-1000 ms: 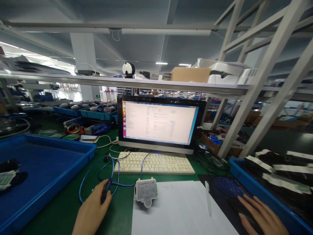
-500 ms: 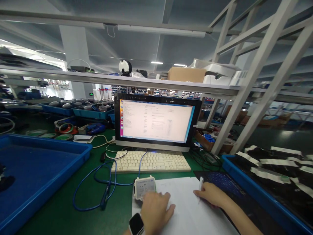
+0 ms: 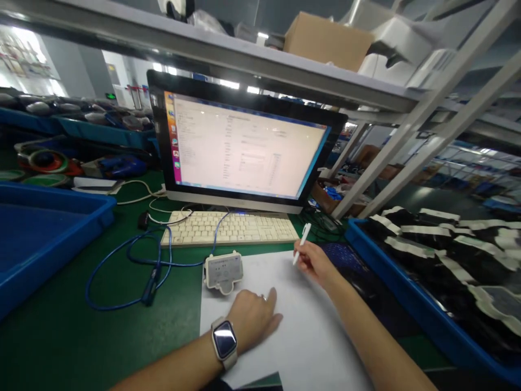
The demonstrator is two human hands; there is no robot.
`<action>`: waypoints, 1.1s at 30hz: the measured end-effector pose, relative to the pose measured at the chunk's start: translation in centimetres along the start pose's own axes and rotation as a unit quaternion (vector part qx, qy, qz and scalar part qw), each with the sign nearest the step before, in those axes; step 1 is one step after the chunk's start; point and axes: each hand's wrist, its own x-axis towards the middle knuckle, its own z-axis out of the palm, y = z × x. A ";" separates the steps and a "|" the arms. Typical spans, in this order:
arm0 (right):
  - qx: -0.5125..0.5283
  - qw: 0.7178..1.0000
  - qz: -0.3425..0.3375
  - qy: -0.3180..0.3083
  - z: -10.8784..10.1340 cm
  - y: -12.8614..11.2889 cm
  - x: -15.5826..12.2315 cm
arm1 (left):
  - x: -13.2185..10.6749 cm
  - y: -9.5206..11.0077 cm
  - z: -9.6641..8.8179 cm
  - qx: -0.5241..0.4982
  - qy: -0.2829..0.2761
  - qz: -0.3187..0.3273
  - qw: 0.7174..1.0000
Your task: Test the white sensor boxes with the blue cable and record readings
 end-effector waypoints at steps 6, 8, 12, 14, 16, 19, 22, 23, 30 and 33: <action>0.039 0.999 -0.023 -0.004 4.7 3.1 0.8 | 0.1 0.2 0.1 -0.013 -0.001 -0.014 1.000; 0.024 0.999 -0.041 0.006 5.3 3.9 0.8 | 0.1 0.3 0.1 -0.017 -0.002 -0.017 1.000; -0.038 0.995 -0.085 0.043 6.0 4.7 0.7 | 0.2 0.5 -0.5 -0.021 -0.015 -0.079 0.997; -0.077 0.989 -0.110 0.058 6.2 4.8 0.6 | 0.2 0.5 -0.8 -0.025 -0.029 -0.115 0.993; -0.113 0.981 -0.138 0.074 6.4 4.9 0.4 | 0.3 0.6 -1.1 -0.030 -0.044 -0.127 0.991; -0.151 0.970 -0.169 0.088 6.4 5.0 0.3 | 0.3 0.7 -1.2 -0.035 -0.055 -0.129 0.989; -0.176 0.964 -0.182 0.083 6.3 5.3 0.2 | 0.3 0.7 -1.3 -0.041 -0.060 -0.130 0.989; -0.183 0.962 -0.185 0.080 6.3 5.4 0.2 | 0.3 0.7 -1.3 -0.042 -0.061 -0.129 0.989; -0.200 0.957 -0.198 0.066 6.3 5.6 0.3 | 0.3 0.7 -1.3 -0.045 -0.063 -0.129 0.989; -0.200 0.956 -0.203 0.068 6.2 5.7 0.4 | 0.4 0.7 -1.3 -0.048 -0.064 -0.130 0.988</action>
